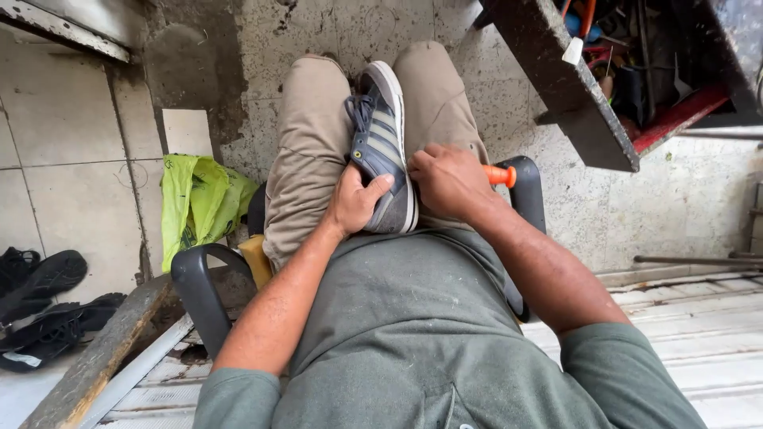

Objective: Hand-stitching a sneaker to repair the sole or upper using a stitching awl.

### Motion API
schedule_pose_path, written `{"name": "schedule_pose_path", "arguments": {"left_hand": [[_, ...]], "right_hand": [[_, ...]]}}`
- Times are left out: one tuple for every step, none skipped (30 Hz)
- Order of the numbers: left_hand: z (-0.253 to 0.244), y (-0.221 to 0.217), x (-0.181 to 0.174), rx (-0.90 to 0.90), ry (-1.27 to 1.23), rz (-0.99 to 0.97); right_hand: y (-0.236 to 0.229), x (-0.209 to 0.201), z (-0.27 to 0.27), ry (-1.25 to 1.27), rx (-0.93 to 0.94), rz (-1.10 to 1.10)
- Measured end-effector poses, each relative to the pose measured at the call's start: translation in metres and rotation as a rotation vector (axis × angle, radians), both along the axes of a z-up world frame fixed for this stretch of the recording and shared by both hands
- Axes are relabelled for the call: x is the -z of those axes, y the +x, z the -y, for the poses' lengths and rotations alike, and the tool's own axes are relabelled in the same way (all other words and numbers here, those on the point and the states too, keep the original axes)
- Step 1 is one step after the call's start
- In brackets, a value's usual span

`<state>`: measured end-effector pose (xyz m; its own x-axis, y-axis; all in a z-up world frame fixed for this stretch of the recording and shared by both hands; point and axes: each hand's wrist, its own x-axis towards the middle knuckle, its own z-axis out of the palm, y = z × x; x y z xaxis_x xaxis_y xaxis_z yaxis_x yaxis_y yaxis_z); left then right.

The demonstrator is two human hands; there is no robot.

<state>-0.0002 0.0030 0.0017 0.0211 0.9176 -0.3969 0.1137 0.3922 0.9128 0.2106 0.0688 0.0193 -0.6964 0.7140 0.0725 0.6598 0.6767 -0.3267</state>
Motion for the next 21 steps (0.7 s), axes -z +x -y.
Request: {"name": "schedule_pose_path", "arguments": {"left_hand": [[0.002, 0.001, -0.002, -0.011, 0.017, -0.011], [0.005, 0.003, -0.004, -0.023, 0.034, -0.022], [0.008, 0.003, -0.009, -0.031, 0.019, -0.019], [0.012, 0.004, -0.013, -0.071, 0.087, -0.116], [0.01, 0.003, -0.017, -0.11, 0.165, -0.217], [0.006, 0.0, -0.02, -0.117, 0.16, -0.218], [0.01, 0.0, -0.023, -0.209, 0.382, -0.376], [0.014, -0.001, -0.025, -0.295, 0.604, -0.539], [0.014, -0.008, -0.035, -0.316, 0.567, -0.539], [0.014, -0.016, -0.045, -0.269, 0.692, -0.611], [0.007, -0.027, -0.054, -0.216, 0.83, -0.683], [0.013, -0.033, -0.05, -0.236, 0.806, -0.685], [0.016, -0.038, -0.046, -0.022, 0.588, -0.724], [0.02, -0.045, -0.042, 0.194, 0.369, -0.743], [0.024, -0.046, -0.041, 0.168, 0.359, -0.735], [0.027, -0.048, -0.04, 0.21, 0.299, -0.748], [0.031, -0.05, -0.04, 0.255, 0.24, -0.757], [0.03, -0.06, -0.047, 0.232, 0.23, -0.746], [0.032, -0.07, -0.053, 0.222, 0.227, -0.706], [0.034, -0.08, -0.059, 0.211, 0.225, -0.667], [0.04, -0.093, -0.064, 0.19, 0.214, -0.653]], "right_hand": [[0.002, -0.002, 0.003, -0.05, 0.004, 0.003], [0.003, -0.004, 0.005, -0.101, 0.008, 0.006], [0.005, -0.006, 0.007, -0.115, 0.0, 0.01], [0.008, -0.007, 0.009, -0.109, 0.006, 0.027], [0.008, -0.008, 0.007, -0.091, 0.012, 0.041], [0.008, -0.009, 0.003, -0.095, 0.004, 0.041], [0.01, -0.011, 0.006, -0.083, 0.011, 0.063], [0.01, -0.011, 0.009, -0.072, 0.018, 0.085], [0.011, -0.012, 0.01, -0.099, -0.01, 0.099], [0.011, -0.012, 0.011, -0.11, 0.002, 0.078], [0.009, -0.012, 0.006, -0.106, 0.018, 0.053], [0.01, -0.014, 0.007, -0.12, -0.006, 0.064], [0.011, -0.017, 0.004, -0.15, -0.02, 0.033], [0.01, -0.02, 0.001, -0.181, -0.033, 0.002], [0.012, -0.022, -0.003, -0.183, -0.058, 0.017], [0.013, -0.024, -0.008, -0.245, -0.081, -0.014], [0.014, -0.026, -0.011, -0.309, -0.101, -0.043], [0.014, -0.027, -0.017, -0.313, -0.122, -0.026], [0.015, -0.028, -0.023, -0.412, -0.059, -0.001], [0.016, -0.028, -0.028, -0.51, 0.005, 0.028], [0.017, -0.032, -0.032, -0.514, -0.012, 0.049]]}}
